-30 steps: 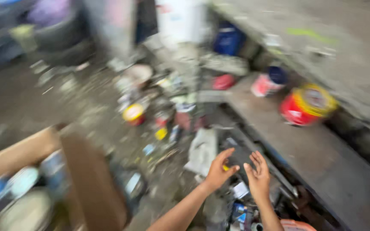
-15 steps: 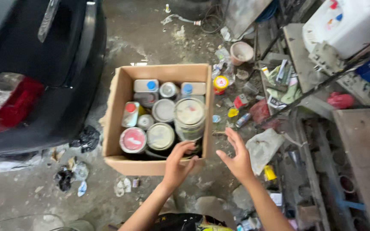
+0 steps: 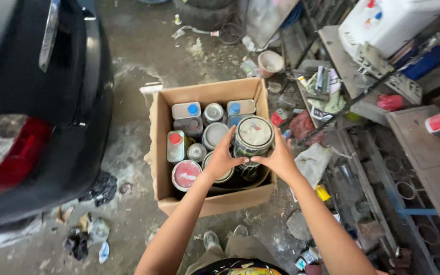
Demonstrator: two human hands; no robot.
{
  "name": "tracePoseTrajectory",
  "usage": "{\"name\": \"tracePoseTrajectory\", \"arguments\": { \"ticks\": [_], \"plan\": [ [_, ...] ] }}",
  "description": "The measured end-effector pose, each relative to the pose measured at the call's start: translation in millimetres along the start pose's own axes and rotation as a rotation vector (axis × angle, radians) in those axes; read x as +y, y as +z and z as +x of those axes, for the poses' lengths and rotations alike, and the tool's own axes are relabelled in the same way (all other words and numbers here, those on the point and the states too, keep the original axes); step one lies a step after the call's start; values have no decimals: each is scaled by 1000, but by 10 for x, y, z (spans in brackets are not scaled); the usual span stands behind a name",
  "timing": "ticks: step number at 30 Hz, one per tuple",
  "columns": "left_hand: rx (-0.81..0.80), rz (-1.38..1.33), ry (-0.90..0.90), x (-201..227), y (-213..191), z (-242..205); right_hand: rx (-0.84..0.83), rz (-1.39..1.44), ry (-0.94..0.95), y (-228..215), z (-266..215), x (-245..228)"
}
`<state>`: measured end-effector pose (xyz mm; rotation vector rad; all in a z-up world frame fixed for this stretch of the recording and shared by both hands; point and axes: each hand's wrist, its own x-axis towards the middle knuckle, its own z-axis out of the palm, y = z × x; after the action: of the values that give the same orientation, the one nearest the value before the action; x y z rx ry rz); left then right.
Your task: The person moves various paint cans and rectangular containers from a cardboard box onto a wooden workbench. The person picks up the items one at a time and aligns them in a row on the shelf.
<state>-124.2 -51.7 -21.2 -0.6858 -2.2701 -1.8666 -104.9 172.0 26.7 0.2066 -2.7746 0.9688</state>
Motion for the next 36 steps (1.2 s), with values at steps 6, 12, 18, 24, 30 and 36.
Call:
{"name": "tracePoseTrajectory", "arguments": {
  "ticks": [6,12,18,24,30,36],
  "plan": [
    [-39,-77,-112,-23,75,157,114,281,-24,157,14,78],
    [-38,-25,32,797,69,359,141,709,-69,-361,-121,-104],
    [-247,-81,81,1627,1118,699,283,757,101,-1510,-784,259],
    [-495,-162,186,1638,2811,468,557,608,246,-2028,-1980,1299],
    [-777,-347,92,1437,4485,105,777,425,355,-2366,-3062,2377],
    [-862,-305,237,1305,5660,91,883,383,419,-2703,-3553,3198]
  ]
}}
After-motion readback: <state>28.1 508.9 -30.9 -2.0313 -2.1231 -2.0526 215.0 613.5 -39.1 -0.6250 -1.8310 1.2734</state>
